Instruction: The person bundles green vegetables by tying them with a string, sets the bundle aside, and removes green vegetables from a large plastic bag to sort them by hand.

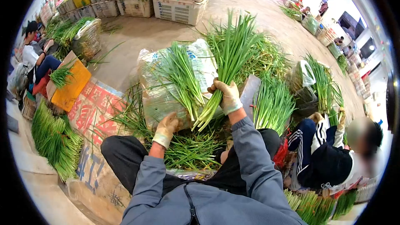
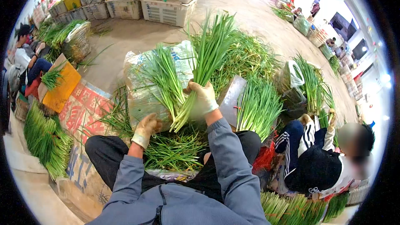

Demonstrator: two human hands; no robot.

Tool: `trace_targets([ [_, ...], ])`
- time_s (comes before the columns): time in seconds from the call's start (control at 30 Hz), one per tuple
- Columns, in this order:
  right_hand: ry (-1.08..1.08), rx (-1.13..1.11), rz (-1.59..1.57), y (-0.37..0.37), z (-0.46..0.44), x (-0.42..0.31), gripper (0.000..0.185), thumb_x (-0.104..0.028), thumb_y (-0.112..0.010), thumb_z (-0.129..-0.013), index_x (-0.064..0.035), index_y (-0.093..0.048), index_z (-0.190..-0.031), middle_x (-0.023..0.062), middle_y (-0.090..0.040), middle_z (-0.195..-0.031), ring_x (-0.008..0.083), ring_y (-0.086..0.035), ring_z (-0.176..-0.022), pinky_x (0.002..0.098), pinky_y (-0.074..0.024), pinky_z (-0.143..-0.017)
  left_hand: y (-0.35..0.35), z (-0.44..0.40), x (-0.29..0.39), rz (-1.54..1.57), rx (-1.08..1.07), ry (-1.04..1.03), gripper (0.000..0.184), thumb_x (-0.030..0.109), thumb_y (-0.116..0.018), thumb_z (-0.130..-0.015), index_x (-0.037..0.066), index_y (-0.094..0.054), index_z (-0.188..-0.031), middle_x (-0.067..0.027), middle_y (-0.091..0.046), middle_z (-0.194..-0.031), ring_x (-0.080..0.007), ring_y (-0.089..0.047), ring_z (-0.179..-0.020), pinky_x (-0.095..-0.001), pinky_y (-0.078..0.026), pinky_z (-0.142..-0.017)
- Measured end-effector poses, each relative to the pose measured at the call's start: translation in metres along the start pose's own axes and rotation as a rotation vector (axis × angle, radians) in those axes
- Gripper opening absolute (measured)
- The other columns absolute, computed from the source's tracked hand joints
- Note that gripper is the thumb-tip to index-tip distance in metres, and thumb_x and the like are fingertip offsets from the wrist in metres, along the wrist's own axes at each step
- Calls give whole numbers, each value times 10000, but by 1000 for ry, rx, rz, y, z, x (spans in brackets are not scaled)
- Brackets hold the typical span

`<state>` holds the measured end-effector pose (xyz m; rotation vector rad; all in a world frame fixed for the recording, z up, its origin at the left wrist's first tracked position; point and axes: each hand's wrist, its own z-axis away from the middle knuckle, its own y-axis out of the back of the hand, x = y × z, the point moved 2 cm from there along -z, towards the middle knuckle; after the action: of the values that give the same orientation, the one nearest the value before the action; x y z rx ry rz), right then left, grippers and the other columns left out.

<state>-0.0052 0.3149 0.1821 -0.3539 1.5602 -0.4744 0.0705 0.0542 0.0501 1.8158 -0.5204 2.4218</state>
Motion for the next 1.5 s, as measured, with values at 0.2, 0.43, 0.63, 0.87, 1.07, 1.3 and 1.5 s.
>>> trace_targets([
  [0.2, -5, 15, -47, 20, 21, 0, 212, -54, -668, -861, -13, -574, -1047, 53, -602, -897, 178, -631, -772, 397, -582, -789, -76, 4, 7, 690, 66, 252, 859, 677, -386, -965, 5, -324, -1496, -222, -474, -1440, -333, -483, -1310, -475, -386, -1096],
  [0.43, -8, 63, -244, 48, 46, 25, 241, -40, -676, -845, 1, -565, -1055, 68, -599, -856, 201, -623, -760, 419, -543, -805, -133, 5, 28, 548, -10, 222, 794, 657, -431, -966, 23, -436, -1444, -141, -545, -1367, -243, -545, -1232, -359, -435, -1048],
  [0.63, -100, 104, -390, 72, 48, 27, 261, -34, -665, -850, -3, -565, -1089, 68, -592, -898, 197, -616, -798, 416, -550, -809, -137, -11, 37, -132, -59, -116, 439, 278, -735, -899, -7, -639, -1220, -78, -687, -1108, -135, -633, -976, -277, -508, -853],
  [0.87, -24, 107, -276, 86, 42, 20, 239, -68, -680, -839, 9, -588, -1046, 54, -583, -830, 177, -601, -799, 383, -551, -812, -129, -20, 32, -557, 214, -314, 111, 125, -701, -879, 15, -700, -895, -55, -683, -846, -137, -622, -772, -289, -500, -724],
  [1.07, 73, 325, -115, 113, 32, -43, 199, -96, -659, -854, 0, -607, -1020, 74, -630, -784, 190, -632, -711, 358, -563, -718, -76, -29, 6, -815, 404, -183, 163, 219, -681, -825, 57, -676, -805, -159, -688, -820, -342, -666, -763, -426, -524, -720],
  [1.3, 42, 360, 364, 237, 20, -234, 160, -143, -664, -858, 10, -631, -894, 96, -650, -706, 198, -610, -568, 327, -510, -550, -75, -40, -34, -549, 327, -60, 705, 91, -721, -801, 31, -416, -1434, -213, -627, -1221, -233, -684, -932, -352, -559, -798],
  [1.5, -20, 724, 1002, 391, 26, -218, 432, -187, -774, -712, 28, -624, -1056, 167, -702, -880, 276, -692, -746, 384, -566, -699, -73, -52, -60, -640, 223, 31, 712, 123, -724, -834, 51, -393, -1461, -228, -634, -1217, -296, -680, -1005, -398, -557, -836],
])
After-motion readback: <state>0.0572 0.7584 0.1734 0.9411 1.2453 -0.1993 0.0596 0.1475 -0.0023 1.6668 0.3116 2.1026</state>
